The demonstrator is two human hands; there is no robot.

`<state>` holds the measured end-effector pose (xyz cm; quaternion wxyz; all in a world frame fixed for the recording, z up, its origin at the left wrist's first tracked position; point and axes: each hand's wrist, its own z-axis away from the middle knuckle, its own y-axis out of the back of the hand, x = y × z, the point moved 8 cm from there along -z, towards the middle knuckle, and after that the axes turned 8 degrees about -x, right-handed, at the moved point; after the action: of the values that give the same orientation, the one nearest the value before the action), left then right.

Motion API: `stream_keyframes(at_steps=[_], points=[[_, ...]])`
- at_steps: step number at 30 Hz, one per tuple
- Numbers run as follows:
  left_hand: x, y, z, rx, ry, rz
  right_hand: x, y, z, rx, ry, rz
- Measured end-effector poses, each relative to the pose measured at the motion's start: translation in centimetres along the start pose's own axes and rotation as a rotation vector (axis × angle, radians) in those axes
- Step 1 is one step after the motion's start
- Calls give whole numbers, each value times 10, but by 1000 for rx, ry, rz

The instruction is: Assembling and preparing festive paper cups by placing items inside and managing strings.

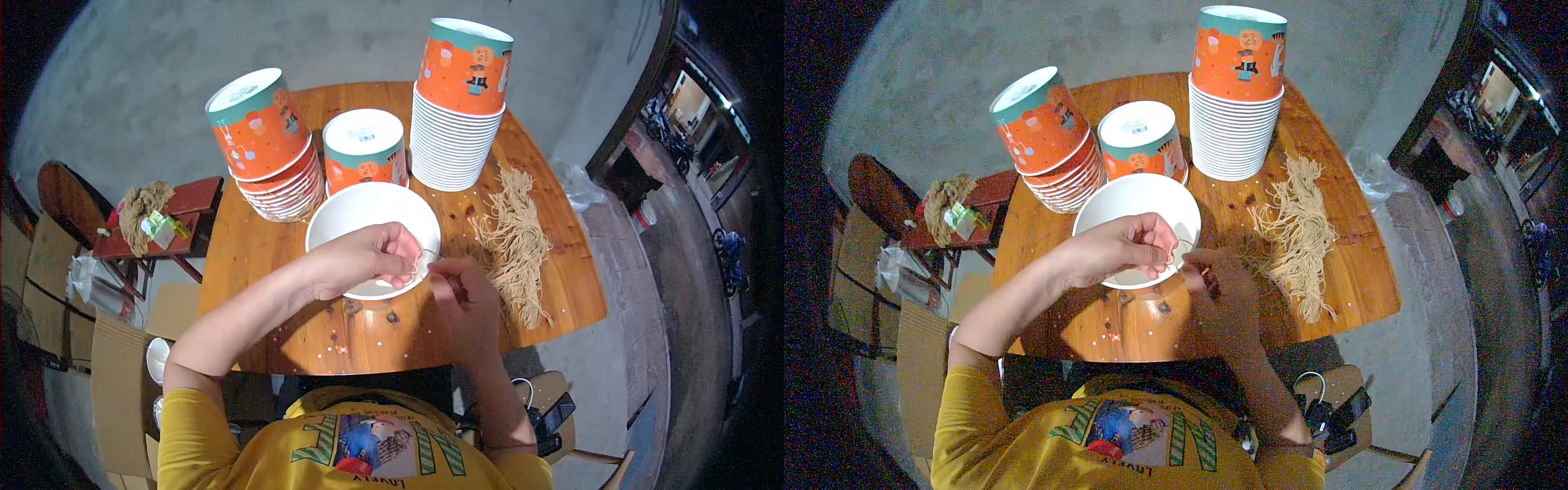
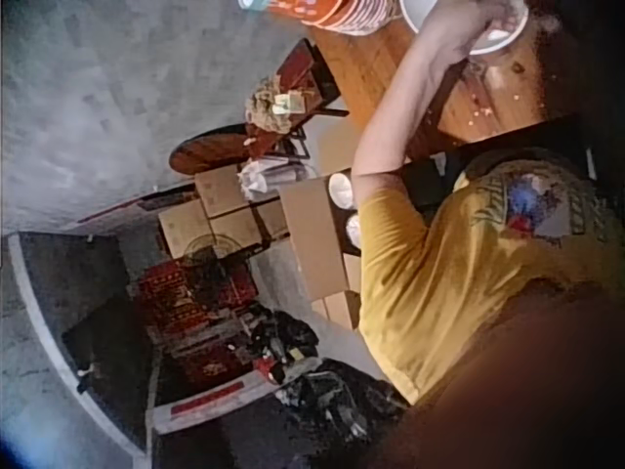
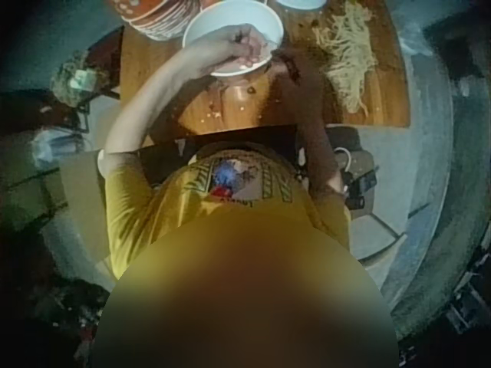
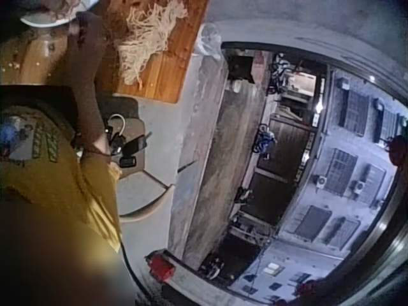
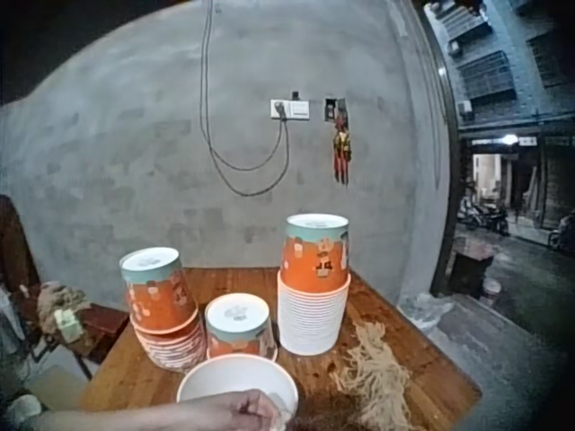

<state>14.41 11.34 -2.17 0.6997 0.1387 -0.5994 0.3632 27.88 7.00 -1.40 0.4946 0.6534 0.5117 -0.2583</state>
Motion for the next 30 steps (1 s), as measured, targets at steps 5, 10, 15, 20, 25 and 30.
stream_keyframes(at_steps=[5,10,15,20,25,30], points=[[15,-6,6,96,-94,-333,-20,-2,-5,71,72,172],[29,-12,17,209,-275,-716,-23,-3,-9,64,72,183],[35,-17,22,234,-277,-945,-21,-3,-10,59,110,151],[33,-16,21,230,-253,-923,-25,-4,-6,70,134,209],[31,-18,22,305,-262,-879,-26,-5,-3,95,185,269],[32,-13,25,360,-269,-821,-27,-6,2,130,286,316]])
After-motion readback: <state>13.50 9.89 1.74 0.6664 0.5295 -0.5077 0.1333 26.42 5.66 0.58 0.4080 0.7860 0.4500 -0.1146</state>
